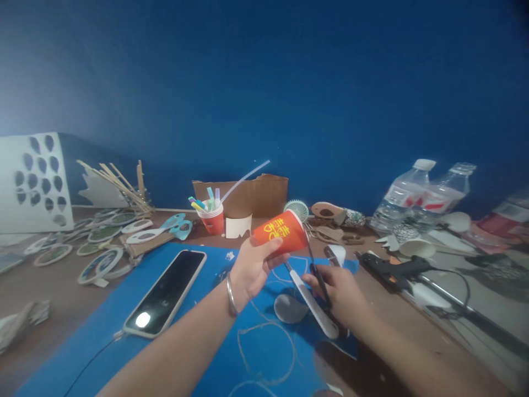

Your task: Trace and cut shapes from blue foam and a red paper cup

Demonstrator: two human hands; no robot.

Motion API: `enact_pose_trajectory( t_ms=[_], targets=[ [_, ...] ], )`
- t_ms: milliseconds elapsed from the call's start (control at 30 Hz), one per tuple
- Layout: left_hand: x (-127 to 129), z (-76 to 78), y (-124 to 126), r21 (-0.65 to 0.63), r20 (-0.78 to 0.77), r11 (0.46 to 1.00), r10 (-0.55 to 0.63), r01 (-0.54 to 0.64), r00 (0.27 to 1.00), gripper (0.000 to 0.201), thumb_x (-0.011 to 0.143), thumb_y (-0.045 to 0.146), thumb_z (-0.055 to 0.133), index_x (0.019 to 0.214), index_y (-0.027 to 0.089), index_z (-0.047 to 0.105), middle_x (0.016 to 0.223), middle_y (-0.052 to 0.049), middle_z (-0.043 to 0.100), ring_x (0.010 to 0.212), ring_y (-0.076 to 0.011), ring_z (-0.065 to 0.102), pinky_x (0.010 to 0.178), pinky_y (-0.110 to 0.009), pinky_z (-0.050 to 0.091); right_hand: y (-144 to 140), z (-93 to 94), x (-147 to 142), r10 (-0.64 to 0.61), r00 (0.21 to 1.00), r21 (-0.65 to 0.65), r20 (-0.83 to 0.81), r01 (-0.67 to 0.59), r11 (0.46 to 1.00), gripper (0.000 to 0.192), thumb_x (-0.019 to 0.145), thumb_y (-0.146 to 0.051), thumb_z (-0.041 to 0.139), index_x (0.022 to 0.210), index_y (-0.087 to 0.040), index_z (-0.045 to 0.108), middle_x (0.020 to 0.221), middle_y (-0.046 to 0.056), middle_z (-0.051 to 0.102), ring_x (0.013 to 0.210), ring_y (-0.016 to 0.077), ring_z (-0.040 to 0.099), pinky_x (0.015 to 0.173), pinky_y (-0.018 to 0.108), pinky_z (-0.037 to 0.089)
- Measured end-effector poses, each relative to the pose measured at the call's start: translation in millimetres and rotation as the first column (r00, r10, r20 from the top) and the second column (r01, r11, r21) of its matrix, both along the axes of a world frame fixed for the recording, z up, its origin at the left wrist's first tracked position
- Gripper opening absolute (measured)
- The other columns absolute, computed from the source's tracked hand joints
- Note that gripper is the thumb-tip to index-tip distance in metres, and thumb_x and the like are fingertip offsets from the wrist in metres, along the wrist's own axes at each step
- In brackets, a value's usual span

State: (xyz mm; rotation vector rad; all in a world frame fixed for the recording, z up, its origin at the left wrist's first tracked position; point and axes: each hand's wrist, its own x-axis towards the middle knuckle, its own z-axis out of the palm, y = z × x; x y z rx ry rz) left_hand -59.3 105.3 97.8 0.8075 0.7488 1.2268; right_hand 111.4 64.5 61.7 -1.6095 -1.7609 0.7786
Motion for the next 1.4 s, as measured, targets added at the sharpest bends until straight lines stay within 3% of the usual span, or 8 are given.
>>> enact_pose_trajectory(
  t_ms=[300,733,933,1200,1400],
  targets=[
    [2.2,3.1,-4.1,0.041,-0.075,0.996,-0.071,0.074,0.995,0.031,0.067,0.019,0.07,0.095,0.013,0.058,0.09,-0.008,0.066,0.076,-0.0168,0.064,0.063,-0.026,0.056,-1.1,4.0,2.5,0.077,0.988,0.017,-0.13,-0.076,0.997,0.043,0.076,-0.055,0.045,0.055,-0.017,0.045,0.052,-0.003,0.041,0.052,0.012,0.039,0.048,0.024,0.025],
    [-3.4,2.4,-0.3,-0.003,-0.05,0.998,-0.071,0.071,0.996,0.036,0.063,0.02,0.073,0.095,0.014,0.058,0.09,-0.008,0.065,0.077,-0.019,0.064,0.064,-0.029,0.055,2.2,-6.1,6.3,0.015,1.0,-0.005,-0.016,-0.015,1.0,0.043,0.077,-0.054,0.048,0.053,-0.018,0.041,0.049,-0.004,0.038,0.05,0.0106,0.037,0.046,0.023,0.021],
    [-7.5,1.7,6.7,-0.032,-0.007,0.999,-0.001,0.001,1.0,0.032,0.066,0.025,0.07,0.091,0.013,0.055,0.091,-0.009,0.064,0.079,-0.0192,0.063,0.063,-0.029,0.053,3.3,-2.1,4.8,0.012,0.998,-0.042,0.068,-0.01,0.999,0.042,0.074,-0.052,0.05,0.051,-0.018,0.041,0.047,-0.004,0.037,0.049,0.0107,0.037,0.045,0.023,0.021],
    [-5.1,2.4,3.8,0.056,-0.107,0.998,0.001,0.005,0.994,0.036,0.062,0.019,0.072,0.094,0.014,0.055,0.089,-0.009,0.066,0.078,-0.0192,0.064,0.07,-0.032,0.051,-0.5,5.2,3.2,0.182,0.959,-0.048,-0.22,-0.197,0.979,0.047,0.072,-0.062,0.044,0.056,-0.017,0.045,0.051,-0.003,0.04,0.05,0.0124,0.04,0.047,0.024,0.027],
    [-2.8,4.8,1.4,0.055,-0.144,0.998,0.009,-0.001,0.99,0.035,0.062,0.02,0.073,0.091,0.014,0.055,0.087,-0.007,0.066,0.077,-0.0185,0.063,0.069,-0.031,0.052,0.5,4.7,4.9,0.163,0.972,-0.02,-0.171,-0.169,0.985,0.047,0.071,-0.062,0.045,0.057,-0.017,0.045,0.054,-0.001,0.044,0.054,0.0137,0.042,0.05,0.025,0.028]
  ],
)
